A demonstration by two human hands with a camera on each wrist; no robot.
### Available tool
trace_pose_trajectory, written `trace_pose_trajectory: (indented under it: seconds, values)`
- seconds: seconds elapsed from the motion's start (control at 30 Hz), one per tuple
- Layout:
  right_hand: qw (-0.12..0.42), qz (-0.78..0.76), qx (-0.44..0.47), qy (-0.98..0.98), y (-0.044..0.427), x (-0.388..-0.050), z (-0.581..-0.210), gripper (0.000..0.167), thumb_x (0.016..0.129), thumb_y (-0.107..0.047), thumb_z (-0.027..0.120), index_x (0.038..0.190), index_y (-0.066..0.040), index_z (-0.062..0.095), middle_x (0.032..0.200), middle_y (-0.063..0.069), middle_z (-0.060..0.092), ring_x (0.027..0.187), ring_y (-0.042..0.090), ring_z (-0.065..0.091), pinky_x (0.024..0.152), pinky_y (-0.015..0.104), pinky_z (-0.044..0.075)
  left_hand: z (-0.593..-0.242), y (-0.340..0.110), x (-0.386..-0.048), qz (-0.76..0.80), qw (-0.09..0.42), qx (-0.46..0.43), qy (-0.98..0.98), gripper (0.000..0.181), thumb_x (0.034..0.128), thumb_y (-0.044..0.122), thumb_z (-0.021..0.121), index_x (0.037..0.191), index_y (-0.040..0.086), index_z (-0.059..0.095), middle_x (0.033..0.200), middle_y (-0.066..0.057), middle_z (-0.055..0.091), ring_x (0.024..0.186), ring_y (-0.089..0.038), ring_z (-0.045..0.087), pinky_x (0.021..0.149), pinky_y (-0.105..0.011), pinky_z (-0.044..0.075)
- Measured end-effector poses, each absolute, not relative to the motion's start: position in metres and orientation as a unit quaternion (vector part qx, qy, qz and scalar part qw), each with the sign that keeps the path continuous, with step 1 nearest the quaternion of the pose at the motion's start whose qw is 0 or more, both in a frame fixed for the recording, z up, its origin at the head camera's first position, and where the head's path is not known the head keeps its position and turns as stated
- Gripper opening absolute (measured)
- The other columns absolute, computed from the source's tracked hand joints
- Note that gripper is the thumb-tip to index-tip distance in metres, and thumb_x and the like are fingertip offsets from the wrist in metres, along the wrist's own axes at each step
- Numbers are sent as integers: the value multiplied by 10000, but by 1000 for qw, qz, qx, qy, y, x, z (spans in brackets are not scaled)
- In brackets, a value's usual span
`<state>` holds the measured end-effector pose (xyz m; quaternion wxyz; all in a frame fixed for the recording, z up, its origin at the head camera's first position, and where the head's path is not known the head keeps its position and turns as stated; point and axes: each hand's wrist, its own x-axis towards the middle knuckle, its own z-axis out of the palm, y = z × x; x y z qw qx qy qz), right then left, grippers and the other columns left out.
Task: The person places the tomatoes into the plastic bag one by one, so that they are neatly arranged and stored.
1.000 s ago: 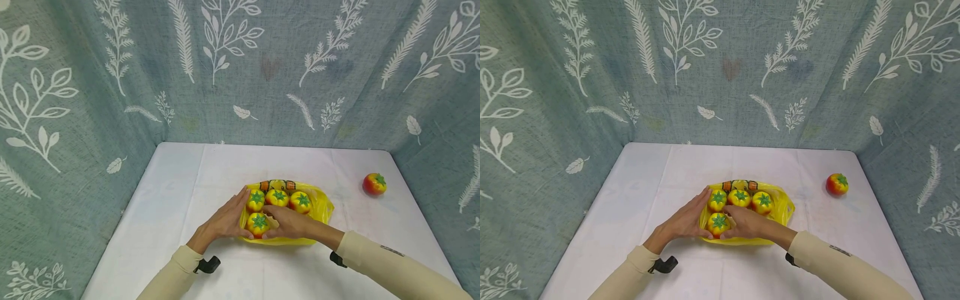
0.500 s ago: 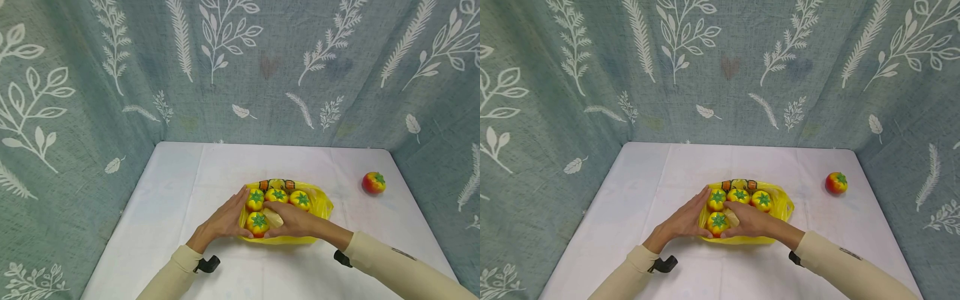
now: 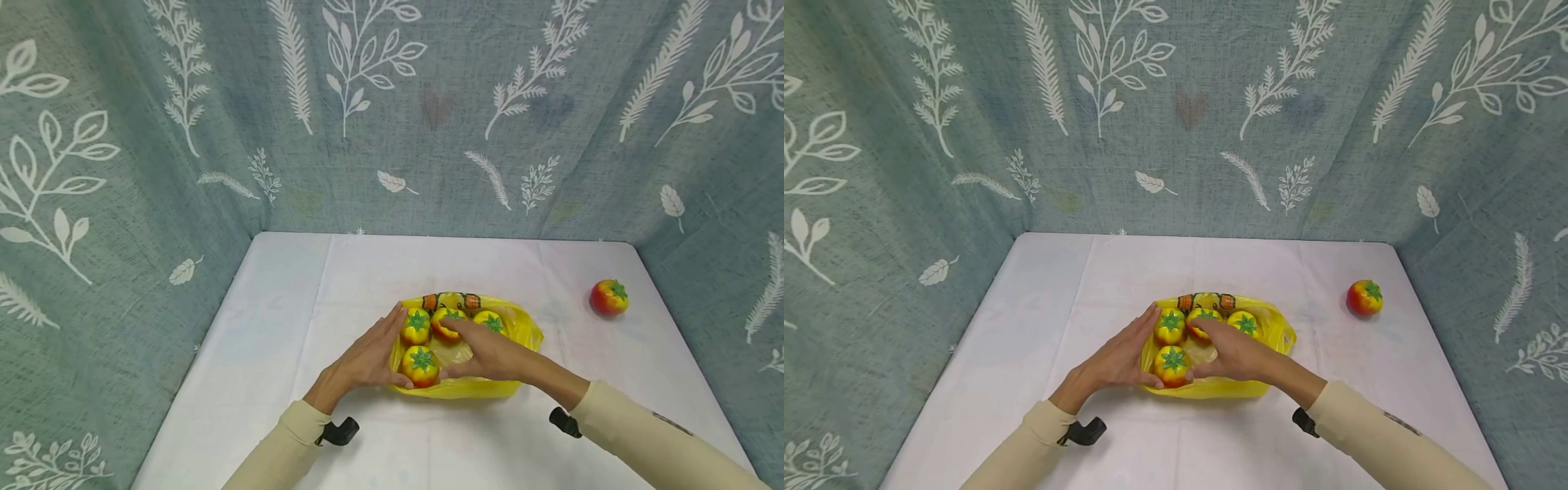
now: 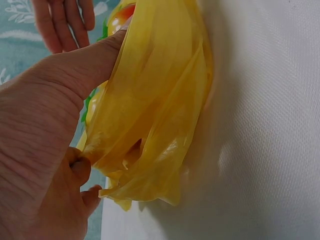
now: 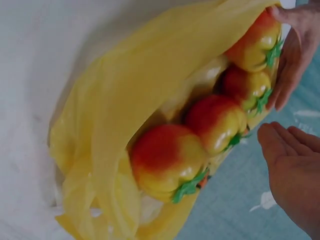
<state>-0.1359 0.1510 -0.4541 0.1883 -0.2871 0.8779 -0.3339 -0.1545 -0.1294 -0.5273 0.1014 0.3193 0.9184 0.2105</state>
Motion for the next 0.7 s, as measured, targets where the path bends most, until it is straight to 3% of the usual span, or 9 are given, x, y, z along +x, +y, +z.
trace_pose_trajectory:
  seconds: [0.4,0.7]
  values:
    - [146,-363,-226,892,181,-159,-451,937,870,-456,789,1526,50,351,1526,246,431,1364,441,451,1103,581,396,-528,-130,-155,214,102,316,919,1358,708,641,837,1628,55,26,1698,-125,-22,1546,-251,100,1242,-407,142]
    - [112,-400,-153,897,221,-178,-446,924,896,-396,779,1547,45,295,1566,278,347,1407,492,363,1141,569,332,-527,-129,-155,209,102,317,919,1359,708,644,835,1627,49,30,1698,-133,-17,1546,-259,109,1242,-412,146]
